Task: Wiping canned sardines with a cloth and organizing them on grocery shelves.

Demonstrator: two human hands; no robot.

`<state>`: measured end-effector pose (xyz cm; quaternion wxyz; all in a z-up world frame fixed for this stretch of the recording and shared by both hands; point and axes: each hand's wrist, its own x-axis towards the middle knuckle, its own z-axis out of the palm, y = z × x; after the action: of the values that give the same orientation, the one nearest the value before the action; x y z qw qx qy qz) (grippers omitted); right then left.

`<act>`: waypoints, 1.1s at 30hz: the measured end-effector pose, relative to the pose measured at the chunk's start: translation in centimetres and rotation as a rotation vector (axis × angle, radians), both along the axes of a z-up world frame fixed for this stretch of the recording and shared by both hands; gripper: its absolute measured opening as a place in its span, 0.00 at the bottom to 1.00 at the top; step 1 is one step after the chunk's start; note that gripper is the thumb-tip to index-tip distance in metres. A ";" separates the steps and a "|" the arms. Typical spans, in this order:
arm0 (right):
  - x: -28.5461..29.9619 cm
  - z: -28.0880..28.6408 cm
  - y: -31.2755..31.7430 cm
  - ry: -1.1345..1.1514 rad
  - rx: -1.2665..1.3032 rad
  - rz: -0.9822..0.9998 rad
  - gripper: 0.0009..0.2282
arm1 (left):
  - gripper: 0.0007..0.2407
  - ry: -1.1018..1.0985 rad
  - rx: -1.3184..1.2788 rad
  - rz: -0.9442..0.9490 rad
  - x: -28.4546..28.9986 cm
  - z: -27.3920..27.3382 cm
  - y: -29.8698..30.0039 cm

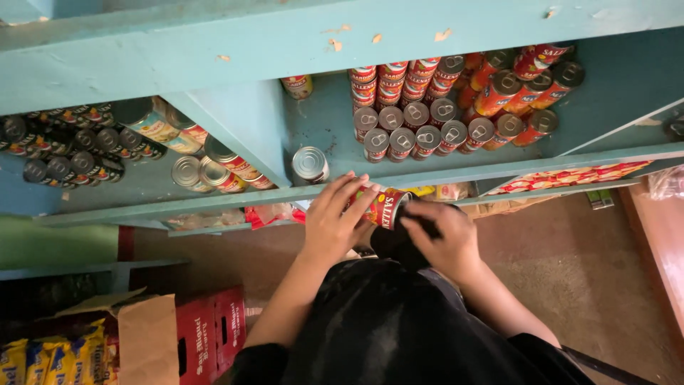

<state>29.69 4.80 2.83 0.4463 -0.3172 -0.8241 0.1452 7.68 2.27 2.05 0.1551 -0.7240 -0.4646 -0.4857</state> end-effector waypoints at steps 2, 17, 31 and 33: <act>0.9 -2.1 0.8 -0.006 -0.009 -0.147 0.12 | 0.17 0.007 -0.009 0.005 0.1 -0.3 -0.1; 2.0 -0.3 0.2 0.062 -0.049 -0.067 0.07 | 0.19 0.008 -0.087 -0.045 1.6 -0.3 0.7; 3.9 -0.5 -0.7 0.094 -0.108 -0.156 0.06 | 0.20 0.065 -0.128 -0.180 2.8 -1.7 2.1; 4.1 -0.9 -0.6 0.071 -0.093 -0.121 0.05 | 0.19 0.054 -0.147 -0.190 2.9 -1.9 2.2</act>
<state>33.75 4.20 1.94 0.4681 -0.3815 -0.7793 0.1674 10.57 4.43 0.15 0.0672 -0.7872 -0.4239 -0.4429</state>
